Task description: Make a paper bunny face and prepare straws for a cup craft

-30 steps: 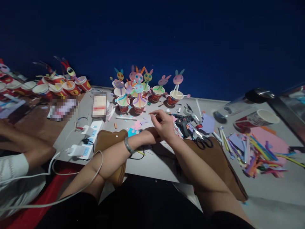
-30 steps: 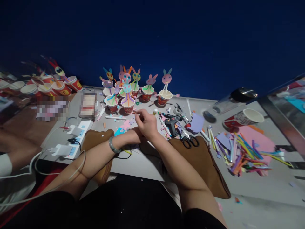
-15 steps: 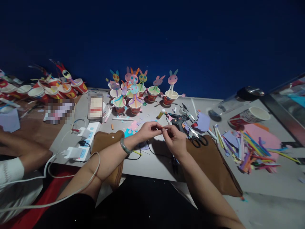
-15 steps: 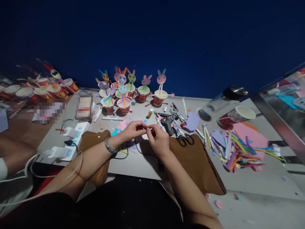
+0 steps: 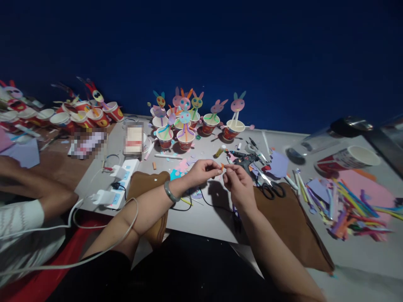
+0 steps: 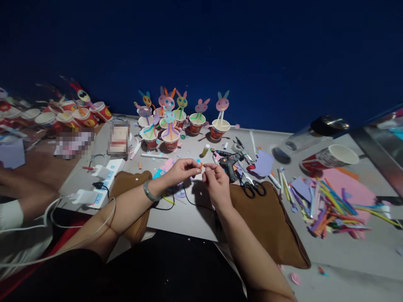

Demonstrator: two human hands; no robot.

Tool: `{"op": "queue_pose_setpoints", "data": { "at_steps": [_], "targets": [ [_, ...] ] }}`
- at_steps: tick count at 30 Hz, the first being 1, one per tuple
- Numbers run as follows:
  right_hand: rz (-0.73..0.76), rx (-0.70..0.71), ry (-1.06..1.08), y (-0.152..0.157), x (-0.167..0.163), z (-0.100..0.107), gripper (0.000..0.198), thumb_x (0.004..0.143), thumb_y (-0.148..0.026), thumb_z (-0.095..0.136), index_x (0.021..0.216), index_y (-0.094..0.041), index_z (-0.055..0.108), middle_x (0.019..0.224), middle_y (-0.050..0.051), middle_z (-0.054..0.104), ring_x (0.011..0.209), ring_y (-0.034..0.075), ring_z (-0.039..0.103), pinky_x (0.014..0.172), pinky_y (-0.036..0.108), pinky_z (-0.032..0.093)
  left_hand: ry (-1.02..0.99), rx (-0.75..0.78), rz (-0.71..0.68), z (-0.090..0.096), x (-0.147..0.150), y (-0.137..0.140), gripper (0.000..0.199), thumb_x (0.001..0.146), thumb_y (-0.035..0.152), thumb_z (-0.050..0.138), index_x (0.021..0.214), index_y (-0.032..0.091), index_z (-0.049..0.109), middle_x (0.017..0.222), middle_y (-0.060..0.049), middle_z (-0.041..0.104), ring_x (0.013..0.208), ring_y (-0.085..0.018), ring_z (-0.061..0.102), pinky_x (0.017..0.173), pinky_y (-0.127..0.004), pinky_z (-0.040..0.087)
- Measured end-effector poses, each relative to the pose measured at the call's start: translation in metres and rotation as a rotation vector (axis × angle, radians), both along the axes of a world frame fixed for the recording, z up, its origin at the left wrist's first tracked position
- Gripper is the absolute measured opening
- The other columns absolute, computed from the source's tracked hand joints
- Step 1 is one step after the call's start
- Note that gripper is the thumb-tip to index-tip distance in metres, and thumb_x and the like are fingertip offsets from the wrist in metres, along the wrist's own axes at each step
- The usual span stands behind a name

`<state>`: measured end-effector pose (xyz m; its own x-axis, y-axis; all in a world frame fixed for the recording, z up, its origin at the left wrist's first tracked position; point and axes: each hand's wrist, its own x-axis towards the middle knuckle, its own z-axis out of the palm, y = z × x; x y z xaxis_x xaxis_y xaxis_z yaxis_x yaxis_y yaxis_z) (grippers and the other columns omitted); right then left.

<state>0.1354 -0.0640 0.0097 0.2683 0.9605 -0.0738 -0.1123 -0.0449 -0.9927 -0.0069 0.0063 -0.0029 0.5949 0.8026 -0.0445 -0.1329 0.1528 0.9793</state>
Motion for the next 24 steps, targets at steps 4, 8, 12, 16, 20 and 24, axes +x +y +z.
{"op": "queue_pose_setpoints", "data": {
  "at_steps": [4, 8, 12, 16, 20, 24],
  "targets": [
    [0.005, -0.077, 0.124, 0.003, 0.004, -0.004, 0.031, 0.077, -0.043, 0.075, 0.097, -0.022, 0.064, 0.058, -0.007, 0.049, 0.045, 0.007, 0.036, 0.042, 0.021, 0.025, 0.001, -0.078, -0.047, 0.0, -0.001, 0.001, 0.035, 0.07, 0.043, 0.078, 0.081, 0.012, 0.064, 0.067, 0.003, 0.057, 0.062, -0.007, 0.05, 0.065, -0.025, 0.038],
    [0.035, -0.06, 0.069, 0.002, 0.005, -0.006, 0.04, 0.069, -0.041, 0.085, 0.095, -0.022, 0.063, 0.062, -0.007, 0.052, 0.047, 0.006, 0.037, 0.044, 0.02, 0.026, -0.004, -0.058, -0.038, 0.0, 0.0, 0.003, 0.032, 0.07, 0.04, 0.078, 0.078, 0.012, 0.065, 0.068, 0.002, 0.058, 0.065, -0.008, 0.05, 0.067, -0.025, 0.038],
    [0.011, -0.022, -0.028, -0.001, 0.003, -0.005, 0.043, 0.065, -0.045, 0.089, 0.087, -0.021, 0.061, 0.065, -0.005, 0.056, 0.049, 0.006, 0.041, 0.045, 0.021, 0.029, 0.014, -0.026, -0.027, -0.001, 0.0, 0.003, 0.032, 0.067, 0.038, 0.082, 0.075, 0.012, 0.064, 0.068, 0.002, 0.059, 0.067, -0.008, 0.05, 0.069, -0.025, 0.039],
    [-0.004, -0.049, -0.096, -0.001, 0.005, -0.002, 0.036, 0.074, -0.051, 0.08, 0.079, -0.02, 0.061, 0.056, -0.006, 0.049, 0.047, 0.007, 0.039, 0.044, 0.022, 0.028, 0.029, -0.026, -0.036, 0.0, 0.0, 0.0, 0.03, 0.068, 0.036, 0.081, 0.075, 0.012, 0.065, 0.07, 0.001, 0.061, 0.067, -0.008, 0.05, 0.068, -0.025, 0.038],
    [0.031, -0.061, -0.065, -0.001, 0.009, -0.002, 0.036, 0.074, -0.051, 0.079, 0.076, -0.02, 0.061, 0.058, -0.005, 0.049, 0.047, 0.007, 0.037, 0.042, 0.023, 0.028, 0.062, -0.055, -0.023, 0.005, -0.001, -0.001, 0.022, 0.07, 0.031, 0.076, 0.072, 0.012, 0.064, 0.066, 0.002, 0.058, 0.065, -0.007, 0.049, 0.065, -0.024, 0.037],
    [0.059, -0.064, -0.01, 0.0, 0.012, -0.004, 0.038, 0.072, -0.051, 0.08, 0.072, -0.021, 0.057, 0.056, -0.007, 0.046, 0.044, 0.006, 0.034, 0.04, 0.022, 0.027, 0.082, -0.103, -0.048, 0.014, -0.001, -0.002, 0.017, 0.072, 0.027, 0.071, 0.073, 0.013, 0.063, 0.064, 0.003, 0.057, 0.061, -0.007, 0.049, 0.062, -0.023, 0.037]
  ]
}}
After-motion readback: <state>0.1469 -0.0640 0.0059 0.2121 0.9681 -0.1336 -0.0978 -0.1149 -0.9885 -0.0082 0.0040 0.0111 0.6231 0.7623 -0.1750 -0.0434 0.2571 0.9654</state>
